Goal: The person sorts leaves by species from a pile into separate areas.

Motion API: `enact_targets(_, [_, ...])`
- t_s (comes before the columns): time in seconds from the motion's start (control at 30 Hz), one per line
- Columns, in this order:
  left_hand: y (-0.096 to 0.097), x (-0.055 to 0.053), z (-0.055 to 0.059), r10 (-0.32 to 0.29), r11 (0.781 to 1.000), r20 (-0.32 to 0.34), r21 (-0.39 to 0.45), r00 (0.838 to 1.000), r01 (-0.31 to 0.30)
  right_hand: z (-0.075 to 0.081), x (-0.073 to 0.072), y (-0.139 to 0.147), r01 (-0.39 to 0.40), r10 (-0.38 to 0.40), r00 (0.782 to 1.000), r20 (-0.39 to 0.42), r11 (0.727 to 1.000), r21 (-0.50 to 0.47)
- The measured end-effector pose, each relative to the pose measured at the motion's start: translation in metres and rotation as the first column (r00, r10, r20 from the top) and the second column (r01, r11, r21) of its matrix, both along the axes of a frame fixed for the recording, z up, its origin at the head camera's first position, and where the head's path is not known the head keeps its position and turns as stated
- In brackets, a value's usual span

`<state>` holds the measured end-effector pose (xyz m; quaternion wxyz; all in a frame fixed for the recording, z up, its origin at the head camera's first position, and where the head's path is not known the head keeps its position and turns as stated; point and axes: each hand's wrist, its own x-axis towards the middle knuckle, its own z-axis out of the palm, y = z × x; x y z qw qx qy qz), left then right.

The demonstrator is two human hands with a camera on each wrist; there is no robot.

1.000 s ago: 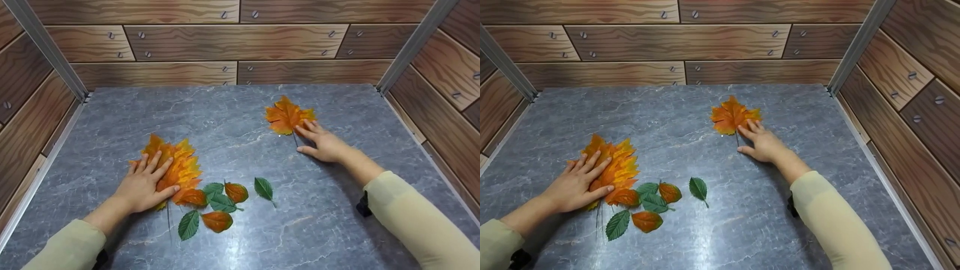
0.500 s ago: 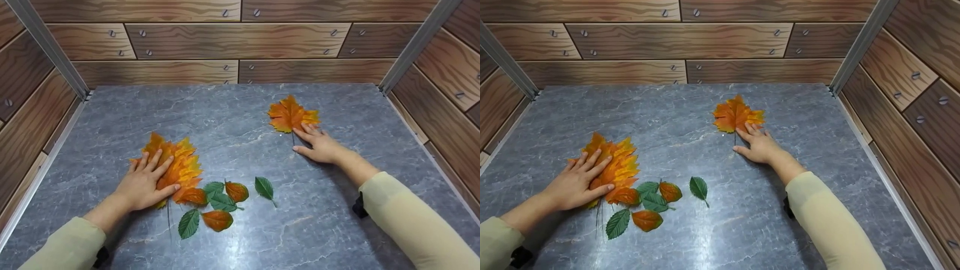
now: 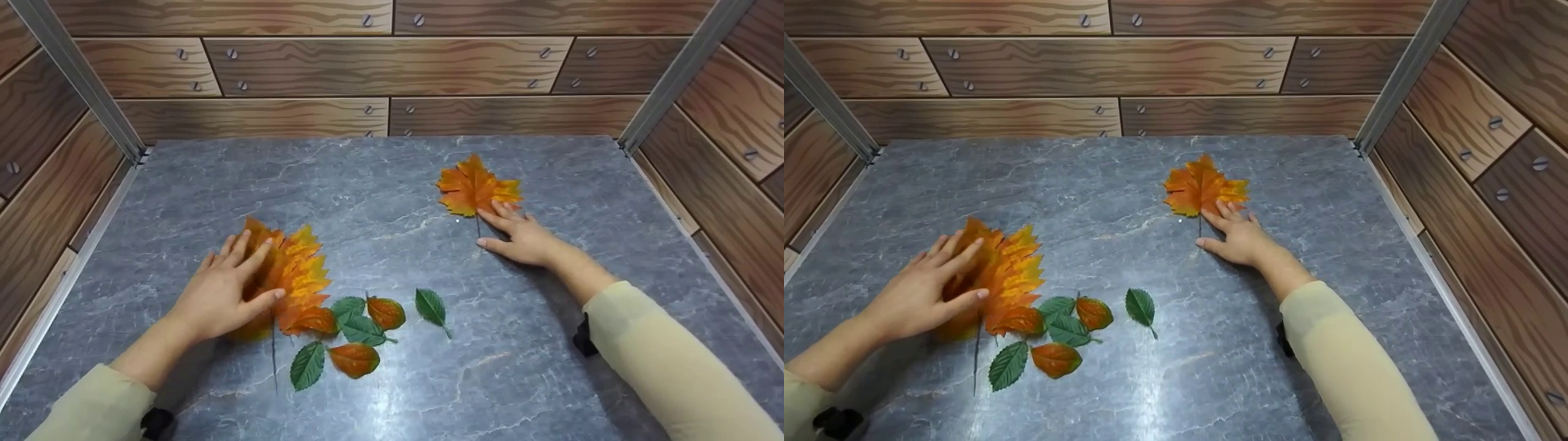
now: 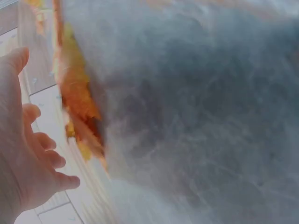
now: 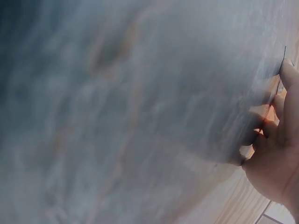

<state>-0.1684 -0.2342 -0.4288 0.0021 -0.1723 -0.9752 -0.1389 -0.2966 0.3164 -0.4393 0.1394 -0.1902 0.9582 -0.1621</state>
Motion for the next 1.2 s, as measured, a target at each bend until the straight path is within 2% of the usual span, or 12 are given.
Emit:
enact_targets(0.1, [-0.007, 0.005, 0.005, 0.014, 0.998, -0.029, 0.057, 0.999, -0.013, 0.000, 0.000, 0.000, 0.000, 0.000, 1.000, 0.000, 1.000, -0.003])
enact_targets(0.17, [-0.013, 0.009, 0.008, 0.028, 0.992, -0.043, 0.124, 0.999, -0.023, 0.000, 0.000, -0.001, 0.002, -0.002, 1.000, 0.001, 1.000, -0.005])
enact_targets(0.23, [-0.018, 0.011, 0.010, 0.047, 0.978, -0.063, 0.206, 0.997, -0.033, -0.001, 0.000, -0.001, 0.006, -0.006, 1.000, 0.001, 1.000, -0.007])
enact_targets(0.33, [-0.025, 0.014, 0.011, 0.096, 0.951, -0.054, 0.298, 0.994, -0.075, -0.003, 0.001, 0.000, 0.009, -0.009, 1.000, 0.007, 1.000, -0.010])
enact_targets(0.53, [-0.030, 0.019, 0.007, 0.186, 0.898, 0.060, 0.395, 0.981, -0.194, -0.002, 0.000, 0.000, 0.013, -0.013, 1.000, 0.014, 1.000, -0.009])
enact_targets(0.67, [-0.030, 0.021, 0.003, 0.224, 0.858, 0.151, 0.438, 0.963, -0.269, -0.001, 0.000, 0.000, 0.013, -0.013, 1.000, 0.020, 1.000, -0.011])
enact_targets(0.73, [-0.029, 0.022, 0.002, 0.239, 0.850, 0.178, 0.437, 0.955, -0.294, -0.001, 0.000, -0.001, 0.012, -0.012, 1.000, 0.019, 1.000, -0.009])
enact_targets(0.83, [-0.027, 0.023, 0.001, 0.250, 0.849, 0.195, 0.427, 0.949, -0.311, -0.001, 0.000, -0.001, 0.011, -0.011, 1.000, 0.014, 1.000, -0.007])
enact_targets(0.93, [-0.024, 0.023, -0.001, 0.240, 0.858, 0.200, 0.415, 0.950, -0.304, -0.001, 0.000, -0.001, 0.013, -0.013, 1.000, 0.010, 1.000, -0.007])
enact_targets(1.03, [-0.021, 0.023, -0.003, 0.231, 0.877, 0.194, 0.382, 0.953, -0.290, -0.001, 0.001, 0.000, 0.014, -0.014, 1.000, 0.009, 1.000, -0.009])
enact_targets(1.2, [-0.016, 0.025, -0.009, 0.254, 0.911, 0.175, 0.287, 0.951, -0.296, -0.001, 0.001, 0.000, 0.015, -0.015, 1.000, 0.012, 1.000, -0.007])
